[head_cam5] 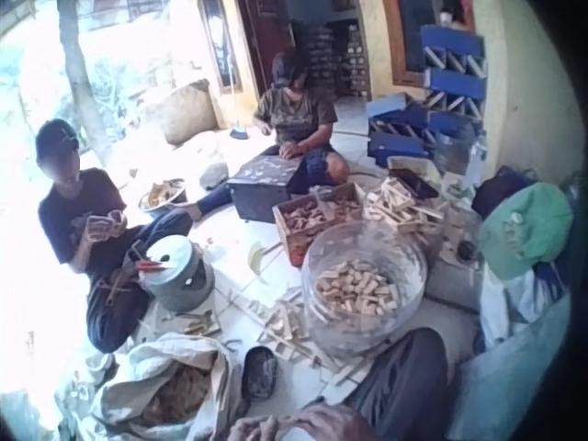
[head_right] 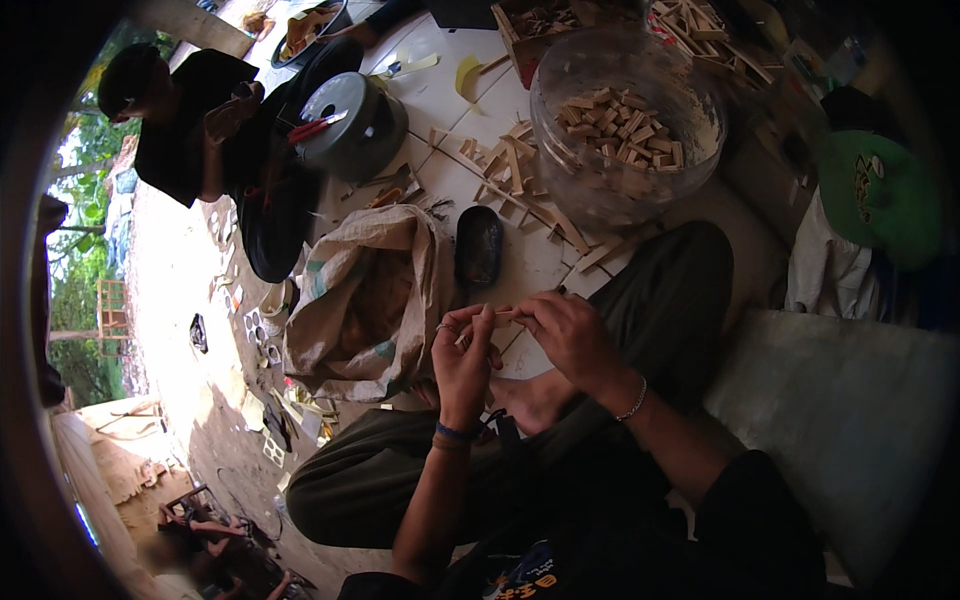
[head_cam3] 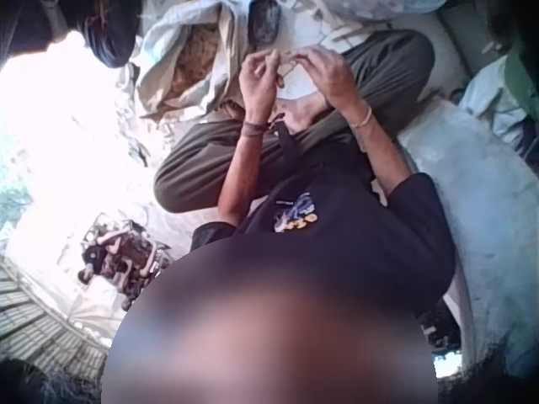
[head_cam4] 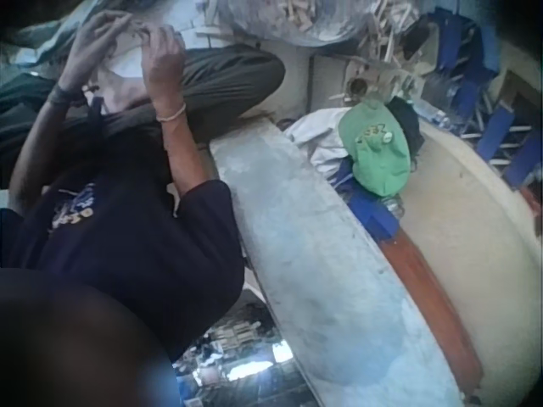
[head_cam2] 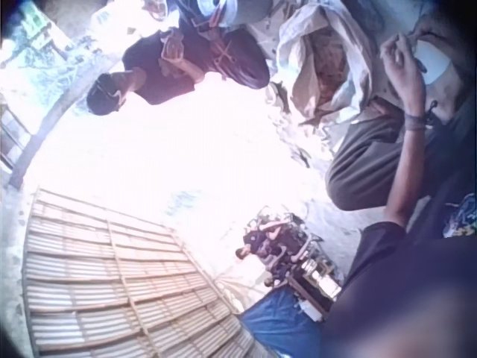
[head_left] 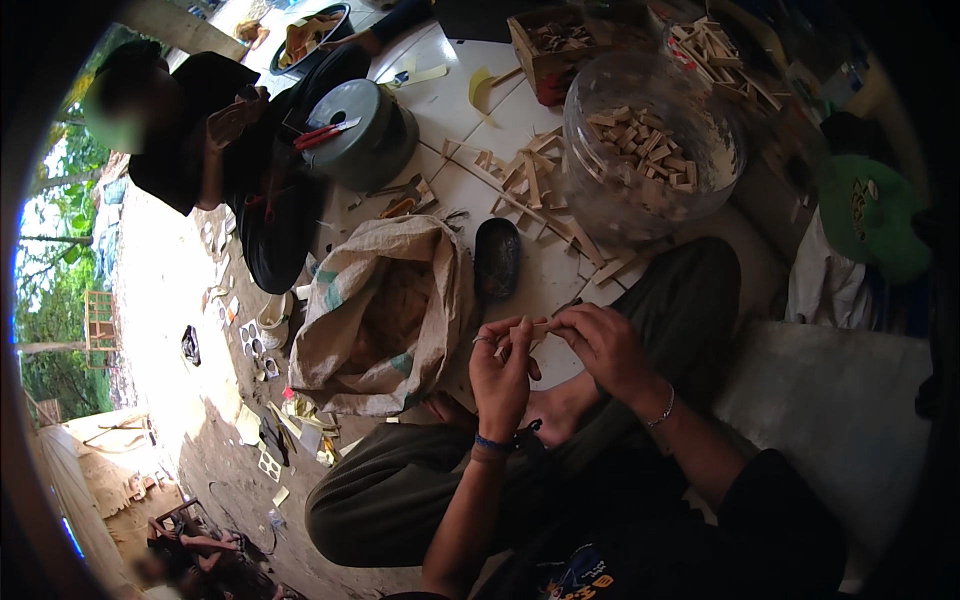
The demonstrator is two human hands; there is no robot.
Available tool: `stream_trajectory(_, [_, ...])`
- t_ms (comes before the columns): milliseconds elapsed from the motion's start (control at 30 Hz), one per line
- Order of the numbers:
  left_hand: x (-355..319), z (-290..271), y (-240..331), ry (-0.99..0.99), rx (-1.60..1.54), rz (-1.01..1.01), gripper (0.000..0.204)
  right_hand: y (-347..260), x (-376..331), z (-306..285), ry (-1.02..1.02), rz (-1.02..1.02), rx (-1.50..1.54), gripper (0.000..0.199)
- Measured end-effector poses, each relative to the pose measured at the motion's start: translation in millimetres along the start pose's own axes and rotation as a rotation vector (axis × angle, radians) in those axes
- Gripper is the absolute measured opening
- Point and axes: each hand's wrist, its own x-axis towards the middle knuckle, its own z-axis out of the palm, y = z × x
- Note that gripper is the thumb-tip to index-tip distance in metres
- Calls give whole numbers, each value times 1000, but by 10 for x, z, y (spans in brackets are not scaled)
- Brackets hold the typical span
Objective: The person sits on the floor and assembles small wooden pieces by hand, using a hammer to tap nails into place. They repeatedly pick up wood pieces, align them, and hammer nails to secure the joints, placing finished pieces into a nearby container.
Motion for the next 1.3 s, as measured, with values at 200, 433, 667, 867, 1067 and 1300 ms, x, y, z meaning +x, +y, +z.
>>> stream_trajectory(200, [-35, 38, 60, 47, 238, 49, 18, -82, -37, 26, -104, -122, -232, 20])
stream_trajectory(433, [-38, 14, 42, 54, 190, 98, 18, -143, -45, 108, 10, -91, -117, 22])
stream_trajectory(667, [-59, 27, -19, 55, 45, 132, 18, -250, 32, 52, 21, -58, -28, 18])
stream_trajectory(867, [-56, 25, 16, 69, -92, 99, 19, -277, 39, 91, 125, -112, 14, 20])
stream_trajectory(1067, [-61, 17, 124, 66, -144, 76, 19, -269, 29, 88, 150, -104, -44, 18])
stream_trajectory(1300, [-81, 67, 103, 82, -157, 112, 17, -268, 19, 77, 122, -188, -149, 20])
